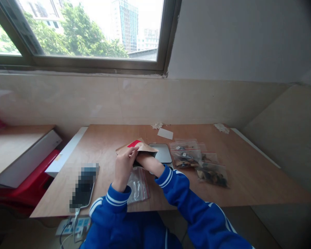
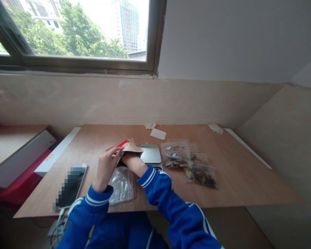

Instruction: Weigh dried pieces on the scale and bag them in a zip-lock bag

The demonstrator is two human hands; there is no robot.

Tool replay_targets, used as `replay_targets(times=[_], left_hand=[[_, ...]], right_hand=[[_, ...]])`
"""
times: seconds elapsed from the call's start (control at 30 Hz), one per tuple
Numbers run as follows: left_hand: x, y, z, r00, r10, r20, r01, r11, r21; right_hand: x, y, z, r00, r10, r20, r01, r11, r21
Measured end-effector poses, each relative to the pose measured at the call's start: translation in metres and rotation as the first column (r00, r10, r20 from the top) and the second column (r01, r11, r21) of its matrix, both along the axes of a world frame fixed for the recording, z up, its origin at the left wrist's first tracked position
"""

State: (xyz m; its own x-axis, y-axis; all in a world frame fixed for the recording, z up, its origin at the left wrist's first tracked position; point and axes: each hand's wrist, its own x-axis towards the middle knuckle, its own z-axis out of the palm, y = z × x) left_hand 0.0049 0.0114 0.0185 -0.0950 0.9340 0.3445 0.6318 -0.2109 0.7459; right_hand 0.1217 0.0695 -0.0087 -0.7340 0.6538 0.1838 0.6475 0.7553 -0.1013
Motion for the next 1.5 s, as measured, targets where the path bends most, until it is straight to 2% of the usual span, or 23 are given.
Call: replay_targets(times=[0.07, 0.2, 0.3, 0.43, 0.67, 0.9, 1.07, 1.27, 1.4, 1.5], left_hand=[[-0.002, 0.000, 0.003, 1.000, 0.006, -0.003, -0.006, 1.000, -0.006], [-0.005, 0.001, 0.011, 0.999, -0.020, -0.027, 0.019, 1.000, -0.014], [-0.006, 0.004, 0.013, 0.998, -0.028, -0.060, 0.027, 0.999, -0.021], [-0.006, 0.008, 0.016, 0.997, -0.060, -0.042, 0.059, 0.998, -0.020], [-0.001, 0.011, 0.027, 0.990, -0.108, -0.087, 0.104, 0.993, -0.052], [0.001, 0.014, 0.035, 0.986, -0.087, -0.144, 0.079, 0.995, -0.054], [-0.002, 0.013, 0.037, 0.983, -0.120, -0.138, 0.120, 0.993, -0.008], [-0.003, 0.019, 0.038, 0.985, -0.170, -0.003, 0.170, 0.985, -0.039], [-0.002, 0.024, 0.043, 0.991, -0.129, -0.039, 0.129, 0.992, -0.017], [0.001, 0.028, 0.049, 0.994, -0.096, -0.059, 0.095, 0.995, -0.019]], right_hand=[[0.002, -0.009, 0.012, 1.000, -0.006, -0.001, 0.006, 1.000, -0.005], [0.012, -0.031, 0.031, 0.997, -0.067, 0.025, 0.065, 0.995, 0.069], [0.024, -0.040, 0.032, 0.997, -0.070, 0.042, 0.066, 0.993, 0.098], [0.038, -0.042, 0.026, 0.999, -0.040, -0.017, 0.042, 0.986, 0.159], [0.058, -0.037, 0.040, 0.965, 0.086, -0.248, -0.090, 0.996, -0.006], [0.056, -0.032, 0.052, 0.891, 0.030, -0.453, -0.087, 0.991, -0.106], [0.059, -0.032, 0.058, 0.835, 0.028, -0.549, -0.123, 0.983, -0.136], [0.068, -0.027, 0.055, 0.784, 0.110, -0.612, -0.154, 0.988, -0.020], [0.064, -0.024, 0.048, 0.715, 0.142, -0.685, -0.112, 0.990, 0.088], [0.059, -0.021, 0.042, 0.674, 0.130, -0.727, -0.075, 0.991, 0.108]])
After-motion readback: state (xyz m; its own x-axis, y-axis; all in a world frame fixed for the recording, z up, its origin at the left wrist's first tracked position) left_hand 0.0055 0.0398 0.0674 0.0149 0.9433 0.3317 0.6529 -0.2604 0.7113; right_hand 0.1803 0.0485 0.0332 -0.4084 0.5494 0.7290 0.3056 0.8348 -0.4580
